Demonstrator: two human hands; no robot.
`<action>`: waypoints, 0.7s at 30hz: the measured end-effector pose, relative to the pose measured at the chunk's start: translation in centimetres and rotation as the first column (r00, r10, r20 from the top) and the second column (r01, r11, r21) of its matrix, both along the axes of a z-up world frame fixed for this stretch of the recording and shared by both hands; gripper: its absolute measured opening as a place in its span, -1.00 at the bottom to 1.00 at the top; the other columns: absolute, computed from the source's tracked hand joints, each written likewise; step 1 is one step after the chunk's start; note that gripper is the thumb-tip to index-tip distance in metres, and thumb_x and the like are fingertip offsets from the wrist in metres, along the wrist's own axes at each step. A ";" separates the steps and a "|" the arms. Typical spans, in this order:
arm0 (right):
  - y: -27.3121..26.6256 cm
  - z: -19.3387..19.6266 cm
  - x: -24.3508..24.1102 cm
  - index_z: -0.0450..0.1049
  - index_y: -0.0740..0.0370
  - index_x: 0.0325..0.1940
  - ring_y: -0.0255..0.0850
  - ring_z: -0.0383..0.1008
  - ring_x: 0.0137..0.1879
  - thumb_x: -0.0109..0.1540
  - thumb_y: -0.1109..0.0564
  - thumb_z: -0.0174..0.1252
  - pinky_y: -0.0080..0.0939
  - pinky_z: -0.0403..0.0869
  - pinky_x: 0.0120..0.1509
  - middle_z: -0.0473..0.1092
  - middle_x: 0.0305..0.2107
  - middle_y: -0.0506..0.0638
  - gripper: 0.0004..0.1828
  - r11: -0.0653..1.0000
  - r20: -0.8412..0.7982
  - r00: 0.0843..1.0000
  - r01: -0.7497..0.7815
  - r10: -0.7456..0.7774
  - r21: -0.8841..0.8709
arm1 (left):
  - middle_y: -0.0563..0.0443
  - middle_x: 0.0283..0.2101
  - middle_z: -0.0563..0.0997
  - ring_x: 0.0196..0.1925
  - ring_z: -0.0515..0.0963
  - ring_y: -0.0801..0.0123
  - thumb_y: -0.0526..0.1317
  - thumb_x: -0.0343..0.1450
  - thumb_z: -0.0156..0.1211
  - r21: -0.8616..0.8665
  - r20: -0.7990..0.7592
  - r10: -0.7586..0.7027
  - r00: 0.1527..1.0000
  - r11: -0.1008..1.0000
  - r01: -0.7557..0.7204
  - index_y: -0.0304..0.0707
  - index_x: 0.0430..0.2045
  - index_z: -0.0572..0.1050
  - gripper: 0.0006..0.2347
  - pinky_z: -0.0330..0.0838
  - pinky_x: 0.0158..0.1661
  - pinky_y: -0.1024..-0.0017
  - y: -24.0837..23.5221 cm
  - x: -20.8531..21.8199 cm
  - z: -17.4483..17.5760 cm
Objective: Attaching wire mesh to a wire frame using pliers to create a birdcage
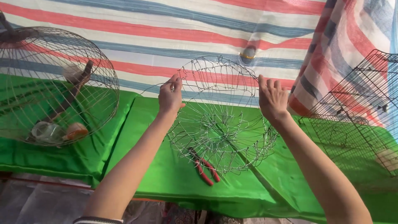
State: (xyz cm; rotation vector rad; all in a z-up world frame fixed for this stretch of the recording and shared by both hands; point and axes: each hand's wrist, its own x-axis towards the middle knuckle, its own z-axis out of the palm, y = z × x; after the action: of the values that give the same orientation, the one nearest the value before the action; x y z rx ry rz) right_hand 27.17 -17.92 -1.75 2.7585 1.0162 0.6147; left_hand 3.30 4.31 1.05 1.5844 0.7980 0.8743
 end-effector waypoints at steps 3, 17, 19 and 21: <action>0.2 1.2 -2.0 0.10 0.04 0.58 0.01 0.44 0.16 0.35 0.22 0.03 0.05 0.49 0.07 0.45 0.02 0.16 -0.31 0.998 -0.011 0.999 0.050 -0.051 -0.028 | -0.36 0.23 0.45 0.18 0.53 -0.24 -0.07 0.53 0.05 -0.015 0.022 0.012 1.000 1.000 -0.012 -0.27 0.18 0.45 -0.62 0.77 -0.47 0.34 0.1 0.1 -0.2; 0.7 1.4 -3.7 0.04 0.03 0.63 -0.02 0.51 0.09 0.34 0.25 -0.09 0.04 0.49 0.02 0.48 0.06 0.17 -0.27 0.982 0.012 0.989 0.147 -0.146 -0.115 | -0.47 0.22 0.29 0.08 0.57 -0.25 -0.24 0.57 -0.04 -0.097 0.160 -0.017 0.987 0.995 0.033 -0.54 0.20 0.36 -0.65 0.81 -0.39 0.20 2.9 1.5 -4.7; 0.6 1.2 -3.7 0.03 0.03 0.63 -0.02 0.52 0.08 0.34 0.25 -0.10 0.05 0.49 0.02 0.48 0.06 0.17 -0.27 0.980 0.014 0.988 0.155 -0.155 -0.121 | -0.47 0.21 0.29 0.08 0.58 -0.24 -0.26 0.58 -0.06 -0.106 0.156 -0.021 0.988 0.994 0.038 -0.57 0.20 0.35 -0.66 0.82 -0.37 0.21 2.8 1.4 -4.8; 0.5 1.0 -3.9 0.03 0.05 0.63 -0.02 0.53 0.06 0.36 0.21 -0.09 0.06 0.49 0.01 0.50 0.04 0.17 -0.29 0.978 0.006 0.985 0.174 -0.174 -0.119 | -0.51 0.25 0.26 0.08 0.58 -0.24 -0.28 0.58 -0.08 -0.147 0.183 -0.041 0.982 0.987 0.069 -0.62 0.21 0.31 -0.65 0.83 -0.33 0.17 2.8 1.4 -4.8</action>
State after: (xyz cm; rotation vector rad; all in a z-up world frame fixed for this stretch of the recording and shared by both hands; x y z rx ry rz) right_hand 23.29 -17.46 -0.77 2.7063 0.7735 0.5045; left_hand 4.72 7.08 -3.77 1.3660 0.6736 0.8807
